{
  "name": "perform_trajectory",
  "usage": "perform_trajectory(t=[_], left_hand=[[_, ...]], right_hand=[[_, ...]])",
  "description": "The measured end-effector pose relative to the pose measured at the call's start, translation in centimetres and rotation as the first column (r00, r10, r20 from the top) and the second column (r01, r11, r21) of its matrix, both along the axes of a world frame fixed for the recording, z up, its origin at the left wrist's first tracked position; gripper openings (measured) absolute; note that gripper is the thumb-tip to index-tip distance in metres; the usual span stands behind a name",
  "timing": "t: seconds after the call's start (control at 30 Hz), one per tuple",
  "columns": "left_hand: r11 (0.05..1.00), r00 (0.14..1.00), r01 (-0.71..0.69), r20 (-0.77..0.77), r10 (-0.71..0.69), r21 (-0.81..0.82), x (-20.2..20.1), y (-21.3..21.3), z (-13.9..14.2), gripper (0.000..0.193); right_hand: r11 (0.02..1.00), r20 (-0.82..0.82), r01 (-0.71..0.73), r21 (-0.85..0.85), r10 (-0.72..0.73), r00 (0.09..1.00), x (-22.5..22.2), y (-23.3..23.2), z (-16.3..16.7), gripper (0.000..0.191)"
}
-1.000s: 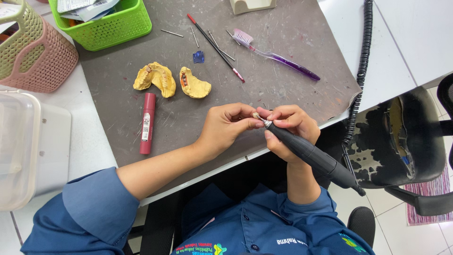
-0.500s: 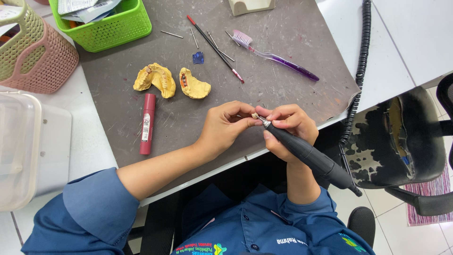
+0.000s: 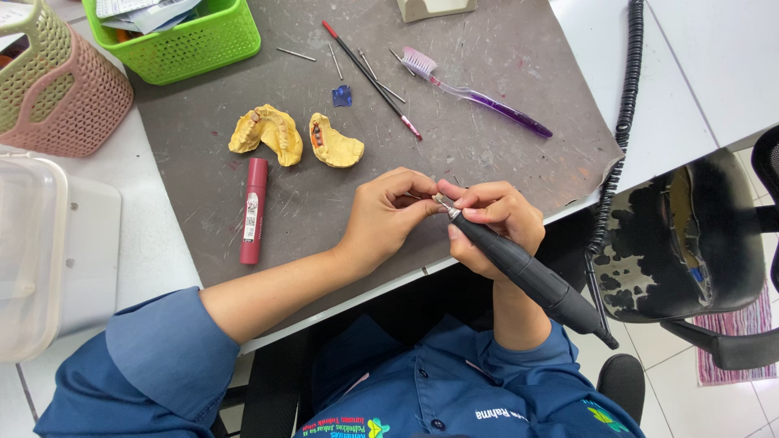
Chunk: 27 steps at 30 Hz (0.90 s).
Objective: The person assembles a dental prosthesis by hand, fitting small components into a yellow dental mold. They use a rotary tool to grind and shape a small piece, then place it into the mold and adjust the fit. The person repeats this process with additional components, checking alignment and seating within the mold.
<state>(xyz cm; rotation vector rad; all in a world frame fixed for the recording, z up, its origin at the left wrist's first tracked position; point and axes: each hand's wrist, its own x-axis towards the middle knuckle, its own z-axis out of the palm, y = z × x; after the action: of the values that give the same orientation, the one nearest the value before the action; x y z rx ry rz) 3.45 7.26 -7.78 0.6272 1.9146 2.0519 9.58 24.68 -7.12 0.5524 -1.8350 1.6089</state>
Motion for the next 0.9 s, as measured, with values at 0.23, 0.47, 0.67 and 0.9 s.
perform_trajectory(t=[0.23,0.47,0.67,0.9], left_hand=[[1.0,1.0,-0.019,-0.011,0.019,-0.018,0.1,0.1,0.2,0.011],[0.998,0.999,-0.033,-0.036,0.031,-0.057,0.0,0.1,0.4,0.012],[0.997,0.997,-0.038,-0.068,0.034,-0.061,0.1,0.1,0.7,0.012],[0.996,0.998,-0.034,-0.054,0.03,-0.086,0.3,0.1,1.0,0.014]], right_hand=[[1.0,0.001,0.002,-0.002,-0.002,1.0,-0.1,-0.1,0.1,0.023],[1.0,0.031,0.005,0.002,-0.005,1.0,0.0,0.0,0.1,0.023],[1.0,0.016,0.006,-0.005,-0.006,1.0,-0.1,0.1,-0.6,0.022],[0.992,0.037,-0.051,-0.116,0.055,0.998,0.0,0.3,-1.1,0.021]])
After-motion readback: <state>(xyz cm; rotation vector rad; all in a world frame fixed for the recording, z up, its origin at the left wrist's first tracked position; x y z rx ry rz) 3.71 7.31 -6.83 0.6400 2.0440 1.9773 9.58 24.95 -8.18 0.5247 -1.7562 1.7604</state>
